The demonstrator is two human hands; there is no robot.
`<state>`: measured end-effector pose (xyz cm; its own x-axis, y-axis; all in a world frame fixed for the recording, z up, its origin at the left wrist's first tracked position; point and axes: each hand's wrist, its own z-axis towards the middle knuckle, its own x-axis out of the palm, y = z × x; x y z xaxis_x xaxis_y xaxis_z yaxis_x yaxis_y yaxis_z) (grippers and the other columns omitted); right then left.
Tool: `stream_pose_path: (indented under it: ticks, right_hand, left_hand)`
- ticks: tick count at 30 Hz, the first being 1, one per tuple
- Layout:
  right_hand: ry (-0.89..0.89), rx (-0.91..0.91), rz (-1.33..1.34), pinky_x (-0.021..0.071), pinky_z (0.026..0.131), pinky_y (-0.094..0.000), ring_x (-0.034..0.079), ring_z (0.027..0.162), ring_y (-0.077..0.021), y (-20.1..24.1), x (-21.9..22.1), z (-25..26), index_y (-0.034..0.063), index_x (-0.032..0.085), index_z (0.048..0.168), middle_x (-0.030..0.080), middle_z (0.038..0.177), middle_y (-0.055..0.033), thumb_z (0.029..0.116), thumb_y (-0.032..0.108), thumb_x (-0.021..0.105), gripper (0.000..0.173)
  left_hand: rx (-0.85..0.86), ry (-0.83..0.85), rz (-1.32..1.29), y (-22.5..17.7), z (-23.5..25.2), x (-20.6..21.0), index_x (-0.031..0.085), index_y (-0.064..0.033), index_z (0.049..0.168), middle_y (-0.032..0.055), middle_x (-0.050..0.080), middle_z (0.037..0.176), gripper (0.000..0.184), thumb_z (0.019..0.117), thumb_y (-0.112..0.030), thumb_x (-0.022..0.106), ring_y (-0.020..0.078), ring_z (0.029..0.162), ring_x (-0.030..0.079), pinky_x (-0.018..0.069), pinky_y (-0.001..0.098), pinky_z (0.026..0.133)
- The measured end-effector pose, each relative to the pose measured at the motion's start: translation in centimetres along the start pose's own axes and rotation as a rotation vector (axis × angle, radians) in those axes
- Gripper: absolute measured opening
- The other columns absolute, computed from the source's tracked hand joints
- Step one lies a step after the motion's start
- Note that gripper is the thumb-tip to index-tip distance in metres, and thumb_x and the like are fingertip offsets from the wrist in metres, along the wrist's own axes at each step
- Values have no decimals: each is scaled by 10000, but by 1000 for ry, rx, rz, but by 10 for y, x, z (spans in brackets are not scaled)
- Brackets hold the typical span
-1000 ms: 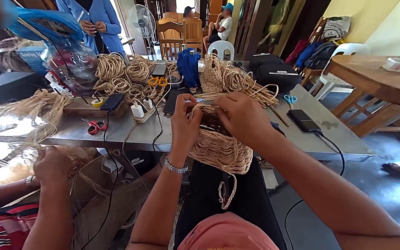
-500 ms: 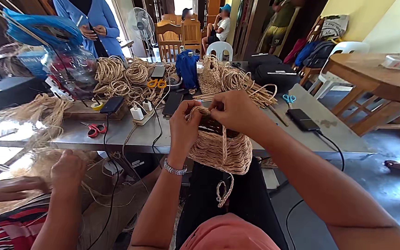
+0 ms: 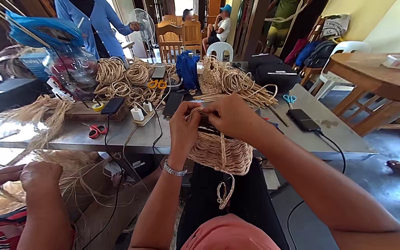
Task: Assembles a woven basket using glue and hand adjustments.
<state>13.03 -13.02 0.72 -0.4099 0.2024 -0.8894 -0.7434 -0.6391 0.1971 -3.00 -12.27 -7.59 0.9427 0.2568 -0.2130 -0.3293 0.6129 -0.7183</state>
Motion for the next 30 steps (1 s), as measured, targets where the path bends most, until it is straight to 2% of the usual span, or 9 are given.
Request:
stream_pose_path:
  ticks: [6,12,16,19,21,23,26,30]
  right_hand:
    - [-29,-39,10,560,816,-443,706,880,-262,-2,5,-1,2,777,1045,735,911,-141,968,47,574,221]
    - [-72,-1,167,567,817,-394,715,876,-196,-12,5,1,27,782,1053,756,948,-115,985,88,581,221]
    - [-26,24,169,558,803,-397,708,855,-201,-13,1,4,17,774,1067,751,936,-121,1005,90,573,222]
    - [40,56,174,548,824,-411,701,880,-208,-12,-4,7,20,768,1091,747,950,-120,1033,106,553,239]
    - [60,63,171,544,830,-409,698,886,-203,-12,-6,8,25,769,1089,746,952,-116,1038,111,548,243]
    - [55,67,165,546,820,-404,697,876,-199,-12,-4,9,25,769,1086,745,944,-111,1036,110,550,240]
    - [39,85,160,548,807,-420,695,864,-218,-10,0,9,13,761,1081,737,932,-120,1035,103,546,238]
    - [31,88,154,549,852,-429,697,912,-230,-10,3,8,16,759,1099,737,970,-127,1041,99,534,247]
  left_hand:
    - [-11,38,13,1,3,-4,649,-135,1203,16,711,1094,176,1045,-166,578,97,881,688,573,287,766]
    - [-48,163,25,0,6,-18,637,-141,1265,33,715,1168,242,1026,-164,614,136,962,708,593,345,818]
    - [-30,219,51,-1,11,-29,662,-124,1269,53,728,1139,242,1068,-158,531,144,904,708,581,354,794]
    - [-58,203,66,0,14,-33,712,-127,1212,67,727,1000,302,1093,-157,436,155,742,645,519,351,657]
    - [-88,216,67,0,23,-32,731,-147,1194,19,748,1071,333,1094,-162,414,92,811,673,533,308,715]
    - [-90,227,44,1,29,-30,725,-126,1180,10,749,1090,284,1091,-167,459,66,851,683,544,284,764]
    - [-73,239,45,-2,31,-29,720,-106,1148,23,748,1050,167,1027,-178,630,77,877,711,581,285,819]
    - [-40,211,123,-8,31,-26,721,-102,1096,31,750,1013,130,985,-165,696,107,841,720,588,305,784]
